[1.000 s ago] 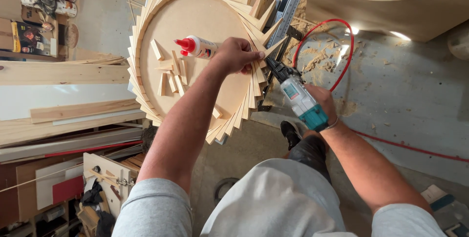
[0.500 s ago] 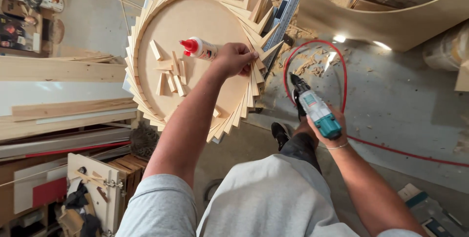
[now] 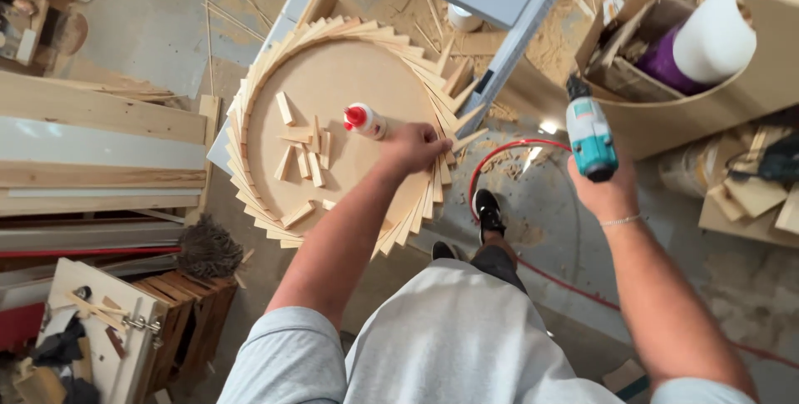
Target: Gluing and nailing wooden slats onto a circular base to create a decorative pattern.
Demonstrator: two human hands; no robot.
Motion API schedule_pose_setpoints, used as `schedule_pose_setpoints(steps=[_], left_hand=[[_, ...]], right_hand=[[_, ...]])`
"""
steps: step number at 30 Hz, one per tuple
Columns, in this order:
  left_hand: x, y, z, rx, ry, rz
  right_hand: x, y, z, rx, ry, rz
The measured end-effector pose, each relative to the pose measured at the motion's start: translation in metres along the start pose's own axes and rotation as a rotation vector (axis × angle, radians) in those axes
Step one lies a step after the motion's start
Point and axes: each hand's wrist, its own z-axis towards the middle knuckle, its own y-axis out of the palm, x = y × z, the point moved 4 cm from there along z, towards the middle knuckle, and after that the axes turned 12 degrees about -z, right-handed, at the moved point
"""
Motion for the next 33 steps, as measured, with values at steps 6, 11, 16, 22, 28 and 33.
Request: schedule_pose_setpoints(steps=[6,11,16,22,28,33], left_hand=[[0.009,-0.005,-0.003,0.009,-0.073,0.040],[0.006,0.000,0.002,-0.023,-0.101,0.001],[0.016,-0.008,-0.006,0.002,-0.085,0.032],[0.014,-0.009,-0.013,0.083,0.000,0.016],[0.010,-0.008,-0.008,0.093,0.018,0.047],[0.013,-0.011,-0.009,0.079,0.037,0.054]], right_hand=[[-0.102,-0.037,0.087,0.299,-0.368,-0.082],[-0.195,-0.021,0.175,0.242,-0.578,-0.313],[-0.226,0.083,0.270,0.514,-0.872,-0.632],[-0.261,0.135,0.278,0.917,-1.015,-0.666],[-0.259,0.163,0.291,0.810,-0.989,-0.635],[-0.258,0.150,0.286,0.407,-0.903,-0.676]])
